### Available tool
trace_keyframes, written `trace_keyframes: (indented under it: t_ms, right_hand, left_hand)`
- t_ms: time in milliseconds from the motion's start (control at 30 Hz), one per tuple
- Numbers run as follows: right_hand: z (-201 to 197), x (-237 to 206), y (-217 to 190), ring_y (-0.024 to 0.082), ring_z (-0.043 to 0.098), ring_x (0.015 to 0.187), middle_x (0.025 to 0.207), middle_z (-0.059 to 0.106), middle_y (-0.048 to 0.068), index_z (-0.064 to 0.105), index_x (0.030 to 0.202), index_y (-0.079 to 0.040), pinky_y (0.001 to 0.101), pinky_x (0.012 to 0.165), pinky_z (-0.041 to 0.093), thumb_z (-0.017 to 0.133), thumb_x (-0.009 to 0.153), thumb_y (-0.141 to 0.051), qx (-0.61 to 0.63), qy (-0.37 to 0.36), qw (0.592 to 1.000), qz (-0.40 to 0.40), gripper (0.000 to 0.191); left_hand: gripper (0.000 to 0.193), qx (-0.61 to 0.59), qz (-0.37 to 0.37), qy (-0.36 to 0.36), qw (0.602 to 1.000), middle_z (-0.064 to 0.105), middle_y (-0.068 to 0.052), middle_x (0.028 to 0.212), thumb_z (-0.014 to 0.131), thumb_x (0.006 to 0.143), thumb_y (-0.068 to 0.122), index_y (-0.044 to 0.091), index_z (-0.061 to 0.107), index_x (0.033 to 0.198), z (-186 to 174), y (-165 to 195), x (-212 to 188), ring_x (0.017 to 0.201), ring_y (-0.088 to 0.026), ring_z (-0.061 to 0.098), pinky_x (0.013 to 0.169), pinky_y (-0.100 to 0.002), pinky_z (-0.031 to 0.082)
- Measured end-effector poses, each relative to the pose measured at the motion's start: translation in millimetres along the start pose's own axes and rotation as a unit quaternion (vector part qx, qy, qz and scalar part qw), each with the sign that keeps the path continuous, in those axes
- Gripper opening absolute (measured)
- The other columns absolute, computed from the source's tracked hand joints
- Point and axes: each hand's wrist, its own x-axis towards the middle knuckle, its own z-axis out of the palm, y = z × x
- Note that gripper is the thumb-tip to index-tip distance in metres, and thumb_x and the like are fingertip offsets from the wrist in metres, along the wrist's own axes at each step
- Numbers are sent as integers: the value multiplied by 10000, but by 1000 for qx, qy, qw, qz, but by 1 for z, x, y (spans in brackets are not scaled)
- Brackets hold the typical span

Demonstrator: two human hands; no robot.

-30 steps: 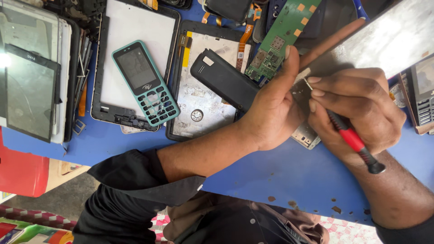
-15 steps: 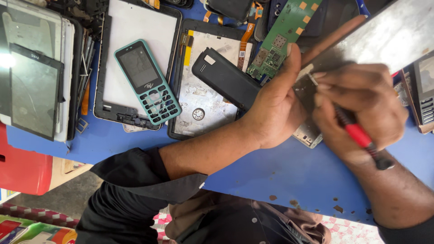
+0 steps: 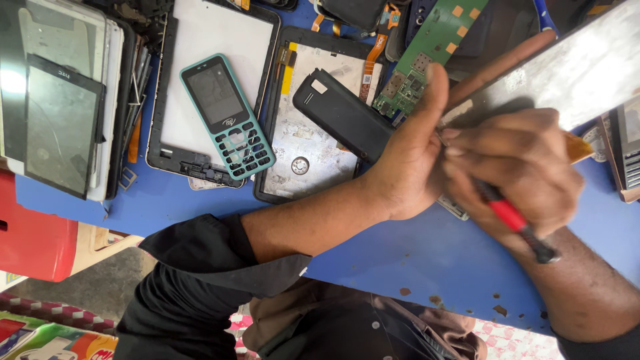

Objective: The person holds a phone midframe in one hand and uses a small metal pry tool to work around the edge of the phone's back cover, prying along the seam to separate the cover from the body. The workbench around them is covered with disassembled phones, screens, and boards.

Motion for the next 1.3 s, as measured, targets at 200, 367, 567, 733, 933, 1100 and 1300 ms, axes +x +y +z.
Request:
trace_keyframes:
  t_ms: [200,367,567,733,933,1100,1300]
  right_hand:
    - [-7,-6,-6,264,683,1004,1069,712,152,675,972,12,347,845,572,830,871,27,17,-11,994,110,186]
    - [-5,-12,1,264,694,1035,1093,730,156,669,1019,13,352,877,571,836,922,-124,57,-8,990,133,237]
    - [-3,-15,7,271,701,1021,1044,724,151,644,1003,18,341,841,578,801,840,-371,78,27,989,125,450]
    - [-3,-16,8,276,709,1007,1057,725,155,671,1020,13,350,856,597,812,828,-379,54,19,992,116,459]
    - [-3,-17,7,269,701,1007,1053,722,131,668,1020,-3,346,835,587,806,841,-376,43,14,994,104,436]
    - [-6,-17,9,259,700,1010,1065,717,130,651,1039,3,346,844,595,777,885,-377,38,32,991,121,429]
    - [-8,-19,11,261,699,981,1053,721,133,685,1024,7,346,824,579,809,886,-330,20,25,994,103,384]
  left_hand:
    - [925,91,30,-62,994,362,9,1561,156,1008,781,134,234,1665,10,12,-1,1426,-137,381,1253,-355,348]
    - [906,84,42,-62,994,306,-32,1614,130,1037,780,111,229,1640,13,16,0,1463,-163,356,1293,-386,312]
    - [900,61,22,-61,996,307,-25,1612,132,1042,770,101,232,1636,13,17,0,1436,-168,373,1269,-397,332]
    - [899,51,14,-66,996,326,-97,1573,135,1040,763,94,240,1631,13,18,2,1360,-207,419,1160,-417,414]
    - [888,61,13,-57,996,266,-51,1645,139,1023,740,87,257,1613,13,19,3,1396,-195,416,1189,-404,421]
    - [859,90,27,-56,994,291,-77,1640,146,1109,743,58,283,1610,14,18,1,1440,-198,393,1264,-378,370]
    - [853,75,15,-50,996,293,-67,1631,135,1080,714,61,274,1610,14,18,2,1430,-209,388,1245,-400,359]
